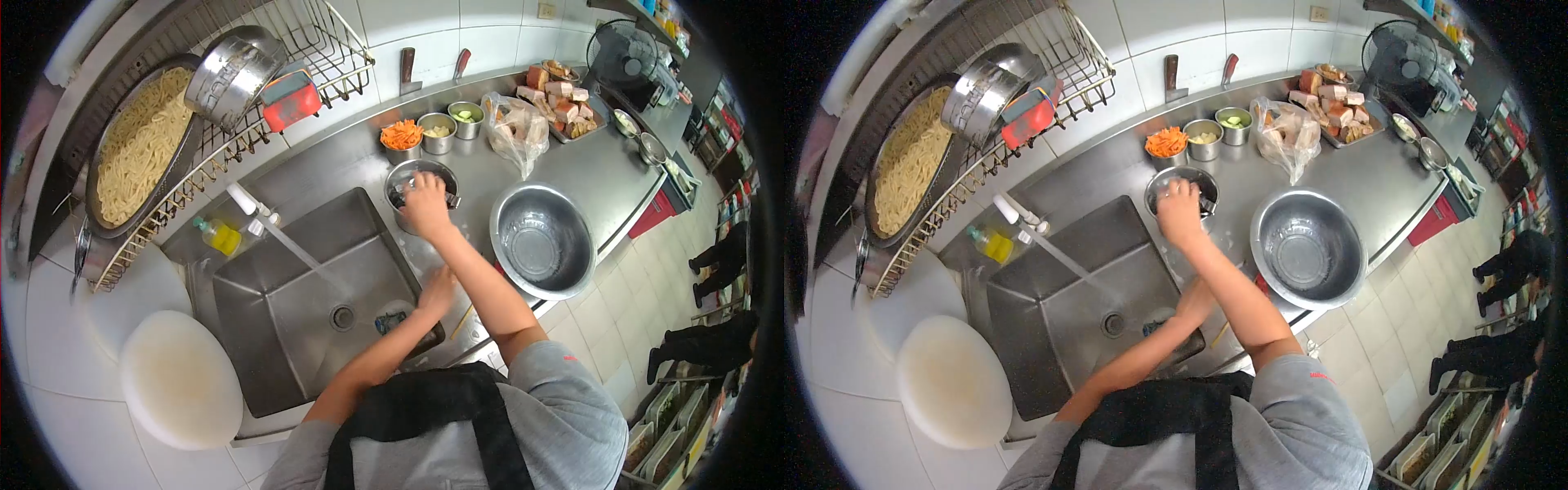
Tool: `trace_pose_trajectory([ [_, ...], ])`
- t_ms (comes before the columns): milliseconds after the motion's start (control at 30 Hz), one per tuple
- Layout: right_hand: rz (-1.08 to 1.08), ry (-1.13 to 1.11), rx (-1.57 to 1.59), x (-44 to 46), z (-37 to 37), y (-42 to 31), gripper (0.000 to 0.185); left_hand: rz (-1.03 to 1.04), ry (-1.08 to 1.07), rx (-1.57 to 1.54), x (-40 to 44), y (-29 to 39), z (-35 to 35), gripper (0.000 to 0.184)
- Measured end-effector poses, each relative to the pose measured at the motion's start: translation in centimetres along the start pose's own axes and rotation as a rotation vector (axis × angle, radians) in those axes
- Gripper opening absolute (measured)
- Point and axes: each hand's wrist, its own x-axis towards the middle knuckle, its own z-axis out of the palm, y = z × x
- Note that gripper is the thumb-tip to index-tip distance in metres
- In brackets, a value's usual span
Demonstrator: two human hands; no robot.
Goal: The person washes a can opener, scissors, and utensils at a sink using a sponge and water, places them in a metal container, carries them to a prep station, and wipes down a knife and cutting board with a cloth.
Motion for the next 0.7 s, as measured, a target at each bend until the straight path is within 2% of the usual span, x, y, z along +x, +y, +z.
trace_pose_trajectory([
  [33, -0.066, 0.027, 0.15, -0.3, -2.3, -1.7, 0.032, -0.055, 0.123, -0.034, -0.7, 0.1, -1.8, 0.029],
  [67, -0.08, -0.029, 0.333, -0.7, -3.1, -3.5, 0.035, -0.109, 0.245, -0.068, -1.6, 0.3, -4.5, 0.03],
  [100, -0.171, 0.103, 0.511, -1.3, -2.4, -5.2, 0.031, -0.206, 0.267, -0.063, -2.3, -0.6, -6.8, 0.03],
  [133, -0.182, 0.033, 0.629, -1.7, -3.1, -7.1, 0.026, -0.305, 0.289, -0.058, -3.0, -1.9, -9.1, 0.03],
  [200, -0.198, -0.004, 0.591, -2.7, -1.6, -10.4, 0.021, -0.294, 0.393, -0.115, -3.7, -7.2, -11.7, 0.031],
  [267, -0.194, -0.089, 0.525, -3.4, 1.2, -12.8, 0.021, -0.814, 0.21, -0.702, -5.3, -8.4, -15.2, 0.036],
  [367, -0.199, -0.114, 0.668, -4.4, 2.8, -15.5, 0.031, -0.858, 0.378, -0.931, -6.3, -10.4, -17.8, 0.043],
  [400, -0.092, -0.074, 0.746, -4.4, 3.9, -16.6, 0.035, -0.842, 0.474, -1.032, -6.7, -10.6, -18.1, 0.045],
  [467, 0.112, 0.003, 0.902, -3.6, 7.1, -18.9, 0.043, -0.69, 0.813, -1.288, -6.0, -10.4, -19.6, 0.049],
  [500, 0.109, 0.003, 0.891, -3.1, 8.5, -19.9, 0.05, -0.688, 0.869, -1.115, -5.9, -12.1, -19.7, 0.055],
  [600, 0.202, -0.501, 1.156, 1.0, 9.0, -21.7, 0.044, -0.732, 0.852, -0.778, -6.9, -13.4, -22.2, 0.06],
  [633, 0.121, -0.442, 1.268, 2.1, 9.8, -22.1, 0.028, -0.731, 0.929, -0.689, -6.6, -12.0, -23.2, 0.064],
  [700, 0.081, -0.528, 1.351, 4.2, 10.9, -23.1, 0.023, -0.654, 0.945, -0.616, -6.9, -13.6, -24.1, 0.059],
])
